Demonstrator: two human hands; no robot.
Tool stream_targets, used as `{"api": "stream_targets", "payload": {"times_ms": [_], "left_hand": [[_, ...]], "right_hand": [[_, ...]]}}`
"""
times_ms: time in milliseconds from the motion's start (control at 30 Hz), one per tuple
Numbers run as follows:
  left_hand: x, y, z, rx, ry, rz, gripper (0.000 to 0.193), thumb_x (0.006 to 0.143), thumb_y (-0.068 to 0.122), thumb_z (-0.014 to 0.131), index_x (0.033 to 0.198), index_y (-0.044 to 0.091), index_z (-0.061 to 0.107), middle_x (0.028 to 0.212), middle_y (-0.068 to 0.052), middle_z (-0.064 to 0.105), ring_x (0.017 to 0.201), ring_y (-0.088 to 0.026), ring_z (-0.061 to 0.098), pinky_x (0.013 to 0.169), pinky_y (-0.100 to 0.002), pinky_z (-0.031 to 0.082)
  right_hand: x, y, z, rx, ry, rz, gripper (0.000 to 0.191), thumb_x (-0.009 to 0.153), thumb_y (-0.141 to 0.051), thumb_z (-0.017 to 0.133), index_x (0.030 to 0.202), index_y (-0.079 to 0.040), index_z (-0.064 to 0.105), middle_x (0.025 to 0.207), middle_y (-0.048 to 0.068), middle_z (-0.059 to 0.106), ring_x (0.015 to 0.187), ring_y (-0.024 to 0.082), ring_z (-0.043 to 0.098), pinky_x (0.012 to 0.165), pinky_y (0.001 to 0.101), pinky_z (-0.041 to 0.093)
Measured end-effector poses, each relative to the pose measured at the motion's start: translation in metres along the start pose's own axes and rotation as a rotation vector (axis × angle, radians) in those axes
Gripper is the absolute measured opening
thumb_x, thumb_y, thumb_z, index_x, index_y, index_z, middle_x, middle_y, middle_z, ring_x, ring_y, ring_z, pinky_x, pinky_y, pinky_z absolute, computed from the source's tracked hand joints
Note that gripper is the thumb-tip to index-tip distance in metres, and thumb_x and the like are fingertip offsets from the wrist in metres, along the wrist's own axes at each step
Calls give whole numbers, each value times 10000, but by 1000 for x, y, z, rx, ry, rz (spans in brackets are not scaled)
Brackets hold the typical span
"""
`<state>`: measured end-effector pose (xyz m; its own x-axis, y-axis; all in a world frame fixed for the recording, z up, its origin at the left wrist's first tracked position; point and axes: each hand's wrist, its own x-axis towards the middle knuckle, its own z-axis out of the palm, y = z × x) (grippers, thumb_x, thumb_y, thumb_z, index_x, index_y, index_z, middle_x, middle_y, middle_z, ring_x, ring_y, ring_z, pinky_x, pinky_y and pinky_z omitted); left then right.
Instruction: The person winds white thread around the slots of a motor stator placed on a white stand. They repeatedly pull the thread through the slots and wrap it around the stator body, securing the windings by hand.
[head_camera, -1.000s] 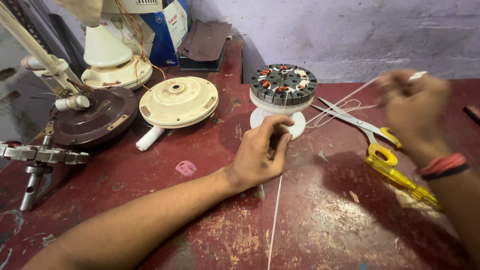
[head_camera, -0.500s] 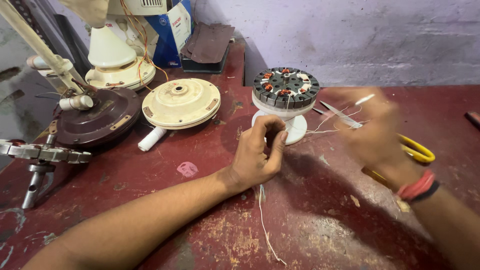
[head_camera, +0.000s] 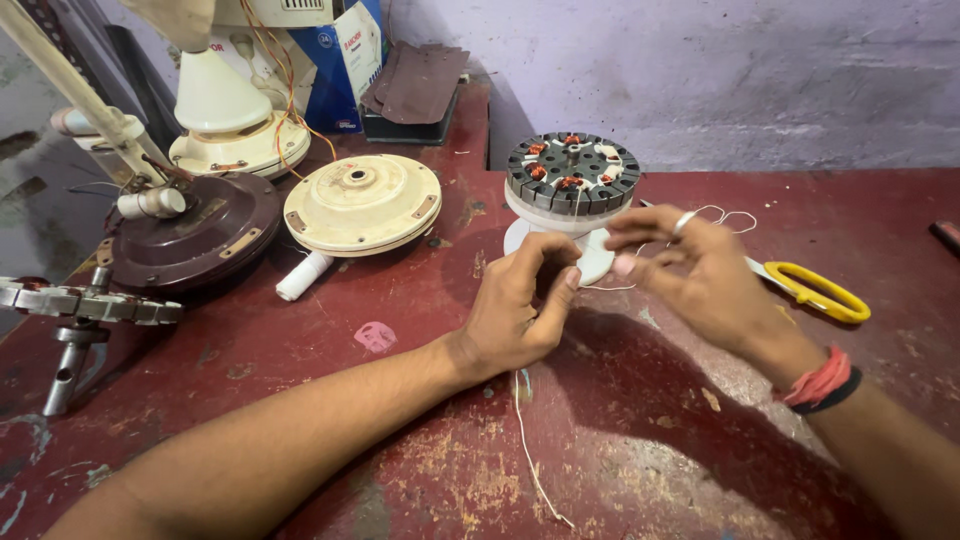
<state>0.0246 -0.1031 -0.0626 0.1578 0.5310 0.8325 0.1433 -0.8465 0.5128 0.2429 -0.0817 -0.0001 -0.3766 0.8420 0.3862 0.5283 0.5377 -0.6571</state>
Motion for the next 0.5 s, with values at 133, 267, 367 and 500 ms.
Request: {"api": "stream_targets", "payload": {"times_ms": [133,267,367,500], "left_hand": [[0,0,0,18,-10,22,206,1025,46,629,1204,16,532,955,-134,705,847,-188,733,739,-315,577],[1,0,1,41,-10,11,205,1009,49,638,1189,22,544,931,-130,708,801,-187,737,696,-313,581],[2,-1,1,64,-2,72,216,1011,50,637,1201,28,536,946,-134,705,820,-201,741,706,-314,588],[1,0,0,50,-54,30,211,1024,62,643,1201,31,531,900,-128,710,754,-200,741,660,-313,574]], "right_hand": [[-5,3,21,265,-168,117,296,901,-147,670,1186,-65,680,1021,21,761,889,86,713,784,240,592],[-5,14,16,213,-177,296,214,971,-136,663,1061,16,783,847,124,738,768,161,677,723,286,572],[-2,16,5,230,-45,109,199,1006,-117,679,1059,50,774,811,119,706,703,171,628,649,301,534],[-4,1,6,266,-57,32,324,854,-108,684,1175,-60,678,969,-4,747,835,66,712,748,218,611]]}}
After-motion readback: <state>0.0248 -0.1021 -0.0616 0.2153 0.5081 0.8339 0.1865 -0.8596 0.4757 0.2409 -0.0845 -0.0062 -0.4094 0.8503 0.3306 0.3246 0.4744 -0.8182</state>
